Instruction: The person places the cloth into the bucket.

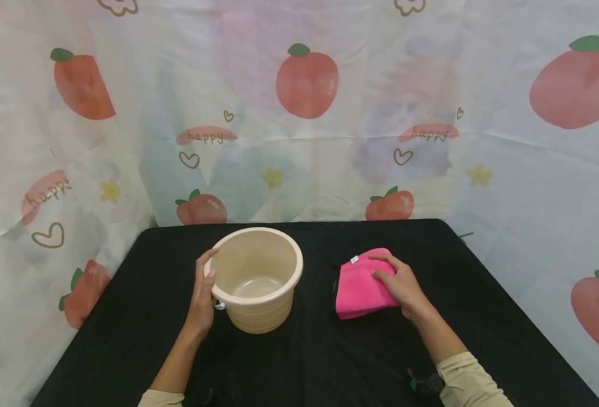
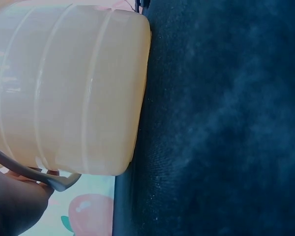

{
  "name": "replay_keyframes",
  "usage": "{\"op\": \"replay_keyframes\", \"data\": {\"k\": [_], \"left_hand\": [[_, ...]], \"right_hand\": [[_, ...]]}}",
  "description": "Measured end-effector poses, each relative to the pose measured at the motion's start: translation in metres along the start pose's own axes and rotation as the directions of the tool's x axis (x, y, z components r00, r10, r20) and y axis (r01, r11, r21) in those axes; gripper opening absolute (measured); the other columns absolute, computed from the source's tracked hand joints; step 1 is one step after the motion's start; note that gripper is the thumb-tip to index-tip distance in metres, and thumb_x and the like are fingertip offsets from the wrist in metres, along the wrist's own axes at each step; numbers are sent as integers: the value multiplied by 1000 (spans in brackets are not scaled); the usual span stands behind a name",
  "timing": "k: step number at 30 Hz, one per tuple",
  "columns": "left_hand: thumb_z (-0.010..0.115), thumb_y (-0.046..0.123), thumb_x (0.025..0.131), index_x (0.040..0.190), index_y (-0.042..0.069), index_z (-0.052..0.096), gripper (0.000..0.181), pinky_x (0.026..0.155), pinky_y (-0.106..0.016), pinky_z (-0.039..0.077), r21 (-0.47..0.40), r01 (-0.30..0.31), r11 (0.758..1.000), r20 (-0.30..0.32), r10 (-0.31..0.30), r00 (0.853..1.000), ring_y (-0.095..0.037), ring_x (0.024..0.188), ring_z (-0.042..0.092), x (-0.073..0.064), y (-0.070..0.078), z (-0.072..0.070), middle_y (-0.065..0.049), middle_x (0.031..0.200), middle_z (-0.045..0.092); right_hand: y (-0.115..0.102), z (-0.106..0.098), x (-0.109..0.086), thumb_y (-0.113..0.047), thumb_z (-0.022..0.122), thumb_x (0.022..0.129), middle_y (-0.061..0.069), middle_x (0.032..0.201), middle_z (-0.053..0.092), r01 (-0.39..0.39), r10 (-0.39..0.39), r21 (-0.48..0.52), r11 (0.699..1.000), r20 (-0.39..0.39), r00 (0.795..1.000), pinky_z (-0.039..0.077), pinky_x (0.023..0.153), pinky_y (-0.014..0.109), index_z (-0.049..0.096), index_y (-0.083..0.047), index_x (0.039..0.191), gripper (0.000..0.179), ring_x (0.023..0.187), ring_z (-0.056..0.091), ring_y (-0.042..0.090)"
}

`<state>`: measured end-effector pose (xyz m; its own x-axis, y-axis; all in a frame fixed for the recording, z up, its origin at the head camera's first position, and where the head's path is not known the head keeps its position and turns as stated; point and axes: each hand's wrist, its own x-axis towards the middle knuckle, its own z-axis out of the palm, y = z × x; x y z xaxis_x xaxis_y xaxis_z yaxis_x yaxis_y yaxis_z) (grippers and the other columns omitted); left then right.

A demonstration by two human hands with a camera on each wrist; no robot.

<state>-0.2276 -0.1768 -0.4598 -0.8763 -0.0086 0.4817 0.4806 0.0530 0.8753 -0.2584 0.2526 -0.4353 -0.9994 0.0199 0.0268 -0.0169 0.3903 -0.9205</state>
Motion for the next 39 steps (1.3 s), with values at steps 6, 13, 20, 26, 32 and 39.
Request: {"op": "replay_keyframes", "data": {"k": [6,13,20,26,32,39], "left_hand": [[29,23,107,156,9,30,51,103,-45,31,-10,-17,1000,-18,17,1000,-30,133,37,0,-1,2,-12,157,29],[29,24,108,156,8,30,51,102,-41,33,-8,-23,1000,-26,23,999,-30,132,38,0,0,2,-12,156,30],[28,25,108,156,8,31,51,100,-44,34,-9,-26,1000,-23,26,999,-32,131,39,1,-2,3,-12,156,31],[28,27,108,156,8,31,51,100,-44,35,-6,-28,1000,-44,28,999,-33,130,40,0,-2,3,-12,155,32],[28,26,108,156,8,32,51,100,-43,34,4,-35,999,-42,35,998,-33,130,40,0,-2,3,-13,156,32],[27,26,109,156,8,32,51,100,-46,34,-3,-48,999,-40,48,998,-35,130,40,1,-2,3,-13,156,33]], "right_hand": [[-7,-5,0,-17,60,103,21,143,42,-8,9,55,998,-4,1000,48,77,37,54,-11,148,45,108,48,33],[-15,-13,1,-21,60,103,20,148,38,-24,24,106,994,1,1000,48,80,36,53,-13,149,47,115,43,33],[-22,-20,-2,-22,60,104,19,143,40,-5,7,158,987,-17,1000,51,75,34,54,-14,148,45,105,49,32],[-31,-20,-1,-24,60,104,18,145,39,9,-7,176,984,-15,1000,50,77,32,54,-14,148,45,109,47,31],[-37,-22,0,-24,60,104,15,145,39,11,-6,219,976,-22,1000,50,77,30,54,-14,147,45,109,47,28],[-45,-26,3,-23,60,105,7,141,41,26,-23,330,944,-13,1000,51,76,27,54,-15,148,44,106,50,21]]}}
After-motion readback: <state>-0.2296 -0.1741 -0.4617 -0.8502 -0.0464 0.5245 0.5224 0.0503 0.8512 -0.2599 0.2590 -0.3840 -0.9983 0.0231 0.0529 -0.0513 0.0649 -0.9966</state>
